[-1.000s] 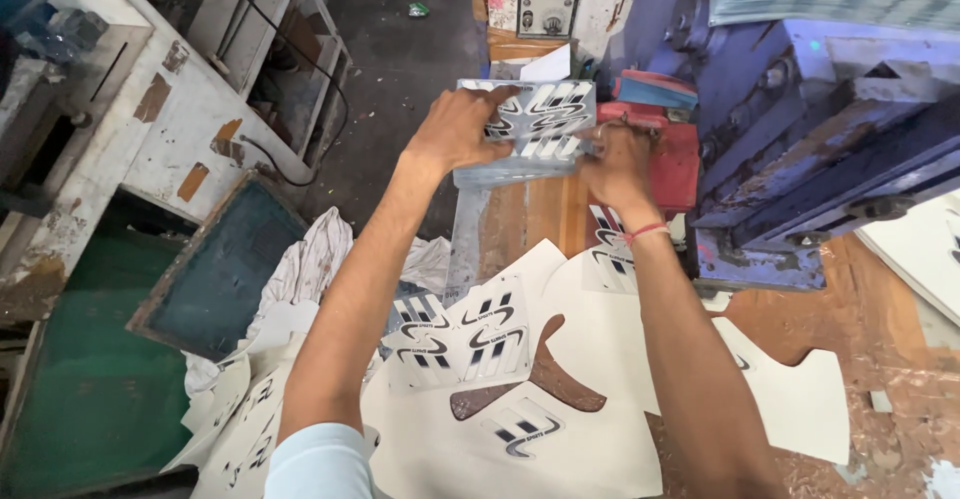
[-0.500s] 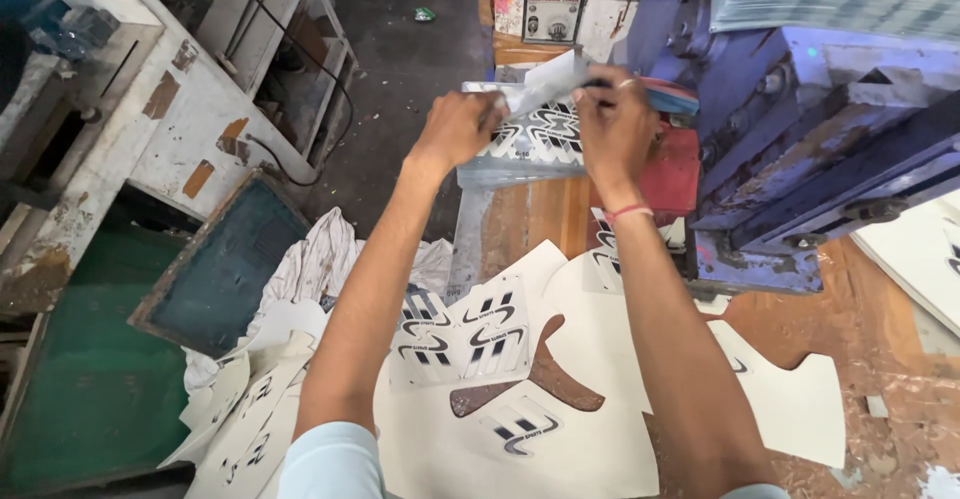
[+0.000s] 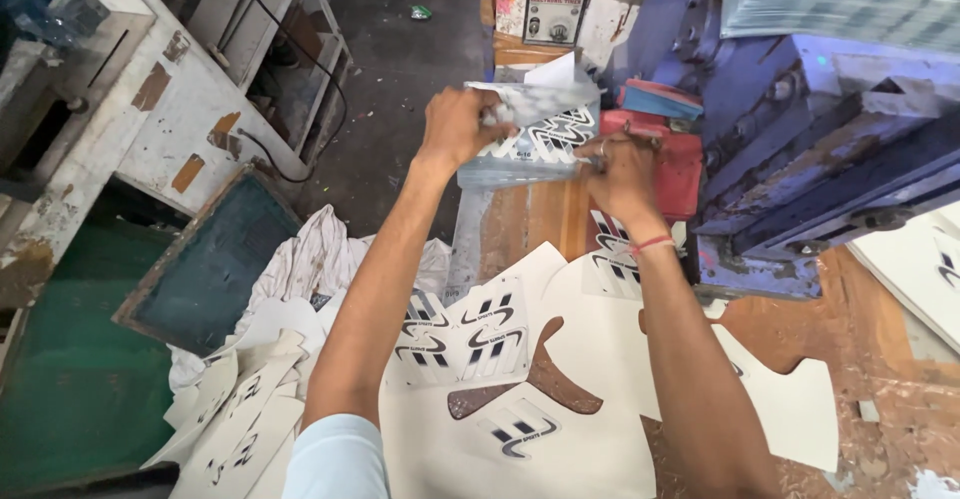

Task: The recorder is sorting, stacking, and rubbing down printed stickers on plastic components using a handheld pad to ensure adhesion and finish.

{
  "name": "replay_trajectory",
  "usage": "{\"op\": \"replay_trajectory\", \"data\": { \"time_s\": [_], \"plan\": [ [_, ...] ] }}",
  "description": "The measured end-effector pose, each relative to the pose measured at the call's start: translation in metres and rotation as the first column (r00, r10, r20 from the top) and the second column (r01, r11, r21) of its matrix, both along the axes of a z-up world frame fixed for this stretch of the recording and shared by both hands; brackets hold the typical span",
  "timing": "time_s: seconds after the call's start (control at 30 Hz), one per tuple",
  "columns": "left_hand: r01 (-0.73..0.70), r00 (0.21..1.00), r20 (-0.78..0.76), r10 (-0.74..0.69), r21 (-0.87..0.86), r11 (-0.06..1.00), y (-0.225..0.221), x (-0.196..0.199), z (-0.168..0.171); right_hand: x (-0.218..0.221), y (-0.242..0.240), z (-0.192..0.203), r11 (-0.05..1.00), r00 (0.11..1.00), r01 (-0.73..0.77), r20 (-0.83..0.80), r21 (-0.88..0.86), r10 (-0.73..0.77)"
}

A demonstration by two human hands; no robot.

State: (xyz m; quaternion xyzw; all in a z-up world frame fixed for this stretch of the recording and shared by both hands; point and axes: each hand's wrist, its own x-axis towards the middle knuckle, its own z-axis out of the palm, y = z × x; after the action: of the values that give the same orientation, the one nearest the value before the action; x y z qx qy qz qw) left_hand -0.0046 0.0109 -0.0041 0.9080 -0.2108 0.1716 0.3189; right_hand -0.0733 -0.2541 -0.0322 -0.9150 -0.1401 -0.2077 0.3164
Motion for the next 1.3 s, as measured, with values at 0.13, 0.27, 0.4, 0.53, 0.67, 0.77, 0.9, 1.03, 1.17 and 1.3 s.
{"op": "replay_trajectory", "data": {
  "time_s": [0.13,0.27,0.4,0.53,0.67,0.77,0.9,1.03,1.17,1.3],
  "plan": [
    [0.122,0.99,-0.069,-0.126,-0.065,0.99,0.006,-0.013,0.012,-0.009,0.007,0.003,0.998,0.998,0.056,-0.014,-0.025,-0.057],
    [0.275,0.953,-0.088,-0.289,-0.145,0.95,0.025,-0.004,0.004,-0.016,0.011,0.008,0.99,0.994,0.052,0.097,-0.132,-0.04],
    [0.178,0.984,-0.013,-0.18,-0.099,0.979,0.023,0.004,-0.015,-0.02,0.019,0.014,0.988,0.988,0.139,-0.081,0.069,-0.133],
    [-0.03,0.999,-0.019,0.028,-0.105,0.994,0.011,-0.004,-0.003,-0.003,0.005,-0.021,0.891,0.984,0.146,-0.154,0.43,-0.088],
    [0.175,0.948,0.292,-0.128,-0.141,0.974,0.011,-0.017,0.007,0.004,0.002,-0.033,0.85,0.995,0.069,-0.096,0.522,-0.022],
    [0.221,0.953,0.215,-0.215,-0.005,0.975,0.011,-0.016,0.007,0.007,0.01,-0.026,0.821,0.992,0.111,-0.113,0.559,-0.058],
    [0.229,0.969,0.075,-0.236,0.094,0.969,0.011,-0.033,0.025,0.01,0.019,-0.016,0.842,0.968,0.25,-0.128,0.478,-0.215],
    [0.216,0.965,0.134,-0.227,0.095,0.972,0.01,-0.024,0.008,0.019,0.028,0.012,0.842,0.956,0.284,-0.075,0.458,-0.282],
    [0.175,0.983,0.05,-0.179,0.069,0.982,0.009,-0.025,0.01,0.044,0.025,0.01,0.782,0.986,0.166,-0.079,0.6,-0.149],
    [0.184,0.974,0.129,-0.185,0.027,0.983,0.007,-0.028,0.013,0.06,0.025,0.0,0.708,0.996,0.053,-0.086,0.704,0.012]
  ]
}}
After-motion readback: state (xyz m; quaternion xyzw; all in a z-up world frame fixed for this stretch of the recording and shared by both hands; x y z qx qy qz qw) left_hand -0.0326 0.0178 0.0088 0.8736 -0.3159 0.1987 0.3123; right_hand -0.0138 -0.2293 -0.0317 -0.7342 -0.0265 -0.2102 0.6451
